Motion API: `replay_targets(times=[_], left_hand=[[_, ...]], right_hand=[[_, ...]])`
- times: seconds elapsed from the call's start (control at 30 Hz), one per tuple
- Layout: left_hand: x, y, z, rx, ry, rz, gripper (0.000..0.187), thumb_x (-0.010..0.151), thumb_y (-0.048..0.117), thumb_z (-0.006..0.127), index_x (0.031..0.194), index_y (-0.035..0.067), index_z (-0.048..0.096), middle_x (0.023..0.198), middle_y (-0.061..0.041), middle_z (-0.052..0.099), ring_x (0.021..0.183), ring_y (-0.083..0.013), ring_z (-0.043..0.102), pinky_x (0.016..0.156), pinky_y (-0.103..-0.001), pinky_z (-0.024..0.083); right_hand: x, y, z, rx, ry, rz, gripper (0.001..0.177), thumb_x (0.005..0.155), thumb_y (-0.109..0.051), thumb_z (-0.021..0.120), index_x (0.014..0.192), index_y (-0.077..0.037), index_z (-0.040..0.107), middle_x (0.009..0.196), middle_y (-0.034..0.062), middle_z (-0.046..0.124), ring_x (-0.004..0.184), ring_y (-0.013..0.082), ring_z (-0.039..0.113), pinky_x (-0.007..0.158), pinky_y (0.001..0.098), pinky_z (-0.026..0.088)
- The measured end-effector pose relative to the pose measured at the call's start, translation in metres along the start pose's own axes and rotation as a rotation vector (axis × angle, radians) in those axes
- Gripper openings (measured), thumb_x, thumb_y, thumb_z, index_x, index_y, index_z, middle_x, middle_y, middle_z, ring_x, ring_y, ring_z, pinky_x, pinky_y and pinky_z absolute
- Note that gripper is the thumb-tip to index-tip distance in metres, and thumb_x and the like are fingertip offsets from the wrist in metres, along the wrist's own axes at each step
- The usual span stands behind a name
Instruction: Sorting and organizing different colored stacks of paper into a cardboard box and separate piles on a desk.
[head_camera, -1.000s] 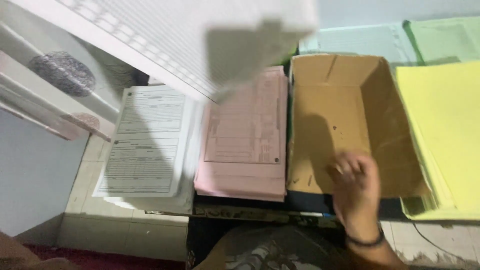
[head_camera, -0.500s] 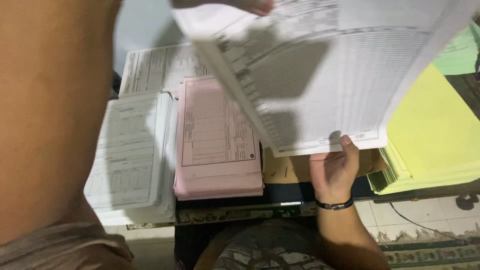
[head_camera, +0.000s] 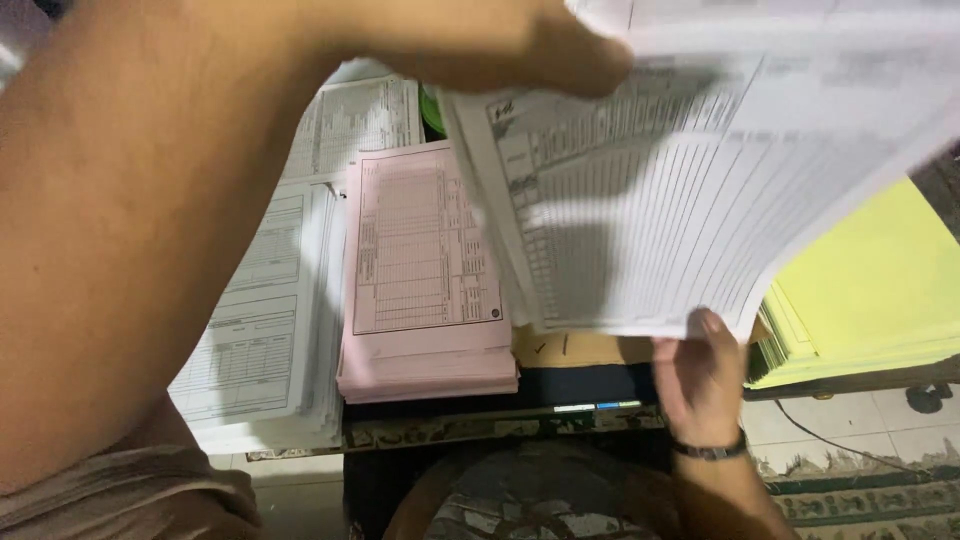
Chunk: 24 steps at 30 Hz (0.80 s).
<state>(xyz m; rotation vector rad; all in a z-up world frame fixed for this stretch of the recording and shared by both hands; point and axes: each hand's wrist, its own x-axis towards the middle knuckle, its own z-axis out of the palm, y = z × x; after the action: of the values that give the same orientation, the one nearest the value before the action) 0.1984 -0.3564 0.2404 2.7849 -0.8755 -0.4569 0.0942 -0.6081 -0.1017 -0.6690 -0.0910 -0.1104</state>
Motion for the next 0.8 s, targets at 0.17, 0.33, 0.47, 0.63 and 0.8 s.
replay_targets(times=[0.17,0.33,0.47,0.63,0.8], left_hand=[[-0.013,0.003,0.01,0.302,0.231,0.526,0.011,0.101,0.013,0.059,0.104,0.022,0.066,0.068,0.007,0.052,0.047,-0.0064,0.041,0.038,-0.025,0.031],[-0.006,0.028,0.023,-0.1,0.083,0.38,0.006,0.1,0.019,0.063,0.094,0.02,0.065,0.064,0.008,0.055,0.046,-0.0041,0.05,0.038,-0.02,0.039],[0.004,0.047,0.033,-0.191,0.003,0.343,0.029,0.091,0.016,0.053,0.119,0.02,0.058,0.068,0.009,0.053,0.046,-0.0045,0.047,0.033,-0.023,0.036],[-0.001,0.059,0.056,0.173,0.305,0.383,0.04,0.094,0.034,0.058,0.13,0.016,0.06,0.086,0.001,0.07,0.05,-0.0197,0.06,0.043,-0.042,0.044],[-0.005,0.069,0.111,0.356,0.971,0.185,0.047,0.079,-0.017,0.063,0.118,0.007,0.056,0.081,-0.001,0.056,0.043,-0.0143,0.037,0.039,-0.036,0.021]], right_hand=[[-0.03,-0.035,-0.075,-0.443,0.083,-0.319,0.041,0.094,0.007,0.064,0.127,-0.016,0.059,0.108,0.0,0.065,0.094,0.0075,0.064,0.086,0.0224,0.059],[-0.036,-0.103,-0.012,-1.102,-0.118,-0.474,0.064,0.088,-0.016,0.067,0.145,0.003,0.043,0.149,0.0215,0.05,0.145,0.032,0.047,0.133,0.0503,0.039],[-0.016,-0.115,0.017,-1.307,-0.221,-0.691,0.071,0.092,-0.009,0.065,0.152,0.014,0.035,0.159,0.0314,0.037,0.152,0.0425,0.037,0.138,0.0569,0.029],[-0.011,-0.098,0.033,-1.353,0.042,-0.711,0.022,0.121,-0.002,0.069,0.115,0.012,0.053,0.102,0.019,0.053,0.099,0.0284,0.051,0.095,0.0451,0.046],[-0.004,-0.077,0.047,-1.312,0.168,-0.62,0.063,0.115,-0.01,0.068,0.068,-0.013,0.026,0.058,-0.003,0.024,0.057,0.0106,0.025,0.061,0.0312,0.017]])
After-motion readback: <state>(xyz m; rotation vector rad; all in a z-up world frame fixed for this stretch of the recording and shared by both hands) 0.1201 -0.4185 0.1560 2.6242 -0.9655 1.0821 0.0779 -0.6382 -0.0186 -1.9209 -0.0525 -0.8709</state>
